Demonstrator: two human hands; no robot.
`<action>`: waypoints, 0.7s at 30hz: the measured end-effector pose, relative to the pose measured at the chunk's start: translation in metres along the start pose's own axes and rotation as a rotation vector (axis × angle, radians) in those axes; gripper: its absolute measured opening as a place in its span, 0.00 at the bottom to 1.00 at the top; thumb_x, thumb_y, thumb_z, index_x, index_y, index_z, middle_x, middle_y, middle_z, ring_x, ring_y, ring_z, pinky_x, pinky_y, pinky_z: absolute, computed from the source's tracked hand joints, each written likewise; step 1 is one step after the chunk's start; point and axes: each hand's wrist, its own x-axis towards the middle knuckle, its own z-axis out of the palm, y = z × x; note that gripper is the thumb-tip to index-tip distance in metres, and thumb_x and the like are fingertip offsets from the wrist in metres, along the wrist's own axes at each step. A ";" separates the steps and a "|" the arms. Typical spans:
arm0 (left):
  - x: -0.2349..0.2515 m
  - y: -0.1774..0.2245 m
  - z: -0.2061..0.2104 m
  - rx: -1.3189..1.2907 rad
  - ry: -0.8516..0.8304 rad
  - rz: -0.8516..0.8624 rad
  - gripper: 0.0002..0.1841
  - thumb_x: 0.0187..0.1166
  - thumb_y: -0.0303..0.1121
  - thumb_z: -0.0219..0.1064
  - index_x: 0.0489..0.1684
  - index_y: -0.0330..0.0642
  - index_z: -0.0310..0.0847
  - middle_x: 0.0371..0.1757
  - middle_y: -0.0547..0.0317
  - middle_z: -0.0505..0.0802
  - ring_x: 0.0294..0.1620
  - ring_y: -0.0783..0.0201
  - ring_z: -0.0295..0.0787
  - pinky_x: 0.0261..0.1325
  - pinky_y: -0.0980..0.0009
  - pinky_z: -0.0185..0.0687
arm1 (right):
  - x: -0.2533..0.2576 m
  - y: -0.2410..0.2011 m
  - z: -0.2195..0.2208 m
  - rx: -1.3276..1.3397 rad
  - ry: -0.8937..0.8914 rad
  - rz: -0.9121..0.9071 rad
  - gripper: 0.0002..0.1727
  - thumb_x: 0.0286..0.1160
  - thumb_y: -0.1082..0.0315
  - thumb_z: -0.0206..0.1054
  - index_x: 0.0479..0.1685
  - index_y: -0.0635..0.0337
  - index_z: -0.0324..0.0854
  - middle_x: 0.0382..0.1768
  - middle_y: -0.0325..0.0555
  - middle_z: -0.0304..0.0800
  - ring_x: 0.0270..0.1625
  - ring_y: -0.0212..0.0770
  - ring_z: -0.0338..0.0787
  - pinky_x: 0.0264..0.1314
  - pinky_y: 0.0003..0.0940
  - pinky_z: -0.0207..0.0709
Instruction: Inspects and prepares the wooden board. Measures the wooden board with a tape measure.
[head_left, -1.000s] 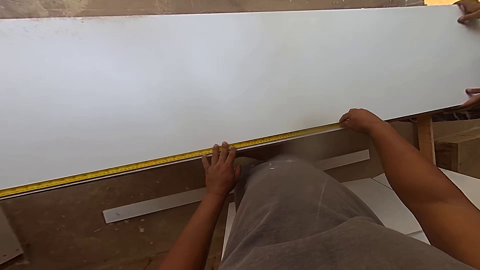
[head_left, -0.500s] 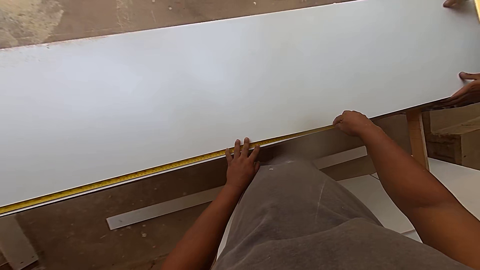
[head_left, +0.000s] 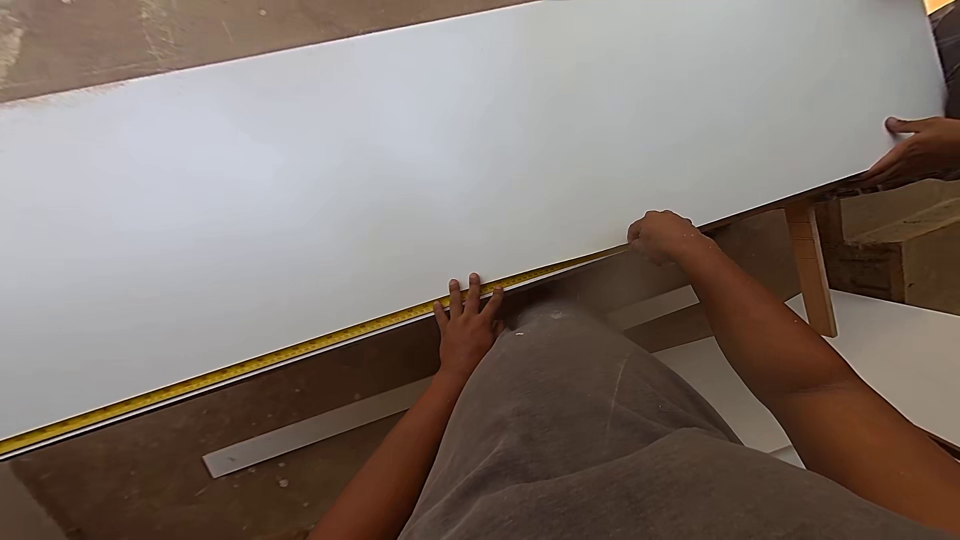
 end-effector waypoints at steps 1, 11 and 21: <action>0.000 0.001 -0.001 -0.004 -0.004 -0.003 0.31 0.83 0.45 0.68 0.88 0.62 0.69 0.96 0.45 0.55 0.95 0.33 0.41 0.83 0.24 0.41 | 0.000 0.000 0.000 0.007 -0.006 0.002 0.12 0.86 0.58 0.64 0.54 0.50 0.91 0.59 0.56 0.89 0.73 0.66 0.79 0.61 0.74 0.72; -0.001 0.005 -0.002 -0.010 0.024 -0.018 0.30 0.81 0.44 0.68 0.86 0.60 0.72 0.95 0.44 0.57 0.95 0.33 0.43 0.83 0.24 0.44 | -0.006 -0.012 0.006 -0.006 0.009 0.035 0.29 0.83 0.39 0.62 0.60 0.58 0.85 0.69 0.67 0.75 0.77 0.70 0.70 0.66 0.74 0.66; 0.001 0.008 -0.002 -0.002 -0.002 -0.051 0.30 0.82 0.46 0.68 0.87 0.63 0.71 0.96 0.48 0.55 0.96 0.36 0.41 0.84 0.26 0.43 | -0.002 -0.016 0.012 -0.062 0.020 0.038 0.29 0.85 0.40 0.60 0.59 0.57 0.86 0.70 0.68 0.74 0.78 0.70 0.68 0.68 0.75 0.63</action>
